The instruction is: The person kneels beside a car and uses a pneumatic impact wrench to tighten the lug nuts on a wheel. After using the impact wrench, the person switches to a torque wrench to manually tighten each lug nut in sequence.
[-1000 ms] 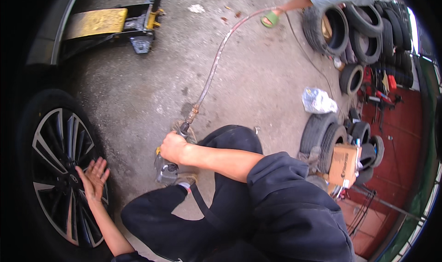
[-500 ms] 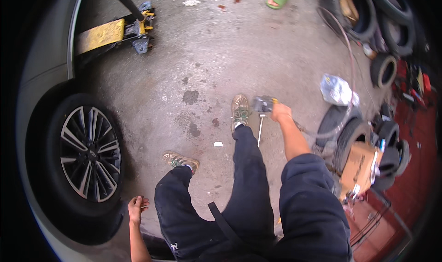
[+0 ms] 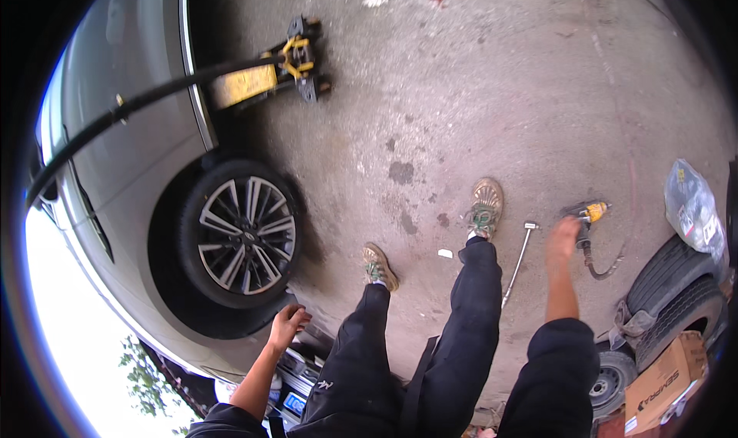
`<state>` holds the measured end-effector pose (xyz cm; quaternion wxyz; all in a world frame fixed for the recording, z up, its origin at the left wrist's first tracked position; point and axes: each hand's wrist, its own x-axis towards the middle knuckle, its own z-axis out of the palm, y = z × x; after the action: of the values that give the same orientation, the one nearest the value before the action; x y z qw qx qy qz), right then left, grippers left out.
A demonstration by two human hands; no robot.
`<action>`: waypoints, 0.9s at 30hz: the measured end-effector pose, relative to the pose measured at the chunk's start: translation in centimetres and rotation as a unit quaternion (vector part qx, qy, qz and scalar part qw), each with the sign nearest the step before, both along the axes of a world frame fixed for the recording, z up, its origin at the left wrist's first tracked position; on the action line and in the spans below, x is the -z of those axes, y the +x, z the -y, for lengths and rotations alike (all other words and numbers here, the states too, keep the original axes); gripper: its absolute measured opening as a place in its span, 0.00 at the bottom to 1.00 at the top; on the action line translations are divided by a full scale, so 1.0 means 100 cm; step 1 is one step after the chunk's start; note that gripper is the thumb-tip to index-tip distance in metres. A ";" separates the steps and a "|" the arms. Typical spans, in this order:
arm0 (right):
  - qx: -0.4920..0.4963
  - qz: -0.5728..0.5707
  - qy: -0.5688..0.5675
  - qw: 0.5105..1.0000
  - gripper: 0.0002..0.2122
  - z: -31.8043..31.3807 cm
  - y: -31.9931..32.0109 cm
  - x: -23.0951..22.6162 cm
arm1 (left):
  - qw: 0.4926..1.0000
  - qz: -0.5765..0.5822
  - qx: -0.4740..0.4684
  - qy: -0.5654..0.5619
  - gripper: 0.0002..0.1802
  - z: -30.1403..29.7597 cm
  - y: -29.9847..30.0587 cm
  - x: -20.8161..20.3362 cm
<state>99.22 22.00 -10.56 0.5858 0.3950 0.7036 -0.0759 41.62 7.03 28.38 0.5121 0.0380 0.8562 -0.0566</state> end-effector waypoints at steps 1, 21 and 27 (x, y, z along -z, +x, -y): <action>-0.004 -0.049 -0.005 0.999 0.25 0.013 -0.019 -0.014 | 0.999 -0.007 0.032 0.024 0.23 -0.037 0.018 -0.008; 0.203 -0.932 0.113 0.278 0.38 -0.336 -0.534 -0.788 | 0.640 0.016 0.205 0.740 0.44 -0.459 -0.148 -0.411; 0.369 -0.887 0.127 0.246 0.13 -0.386 -0.671 -0.878 | 0.577 0.091 0.029 0.811 0.33 -0.526 -0.153 -0.383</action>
<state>32.10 60.65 77.23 -0.5581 0.3640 0.5571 -0.4956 26.36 59.64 66.72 0.3410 0.4671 0.4919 0.6508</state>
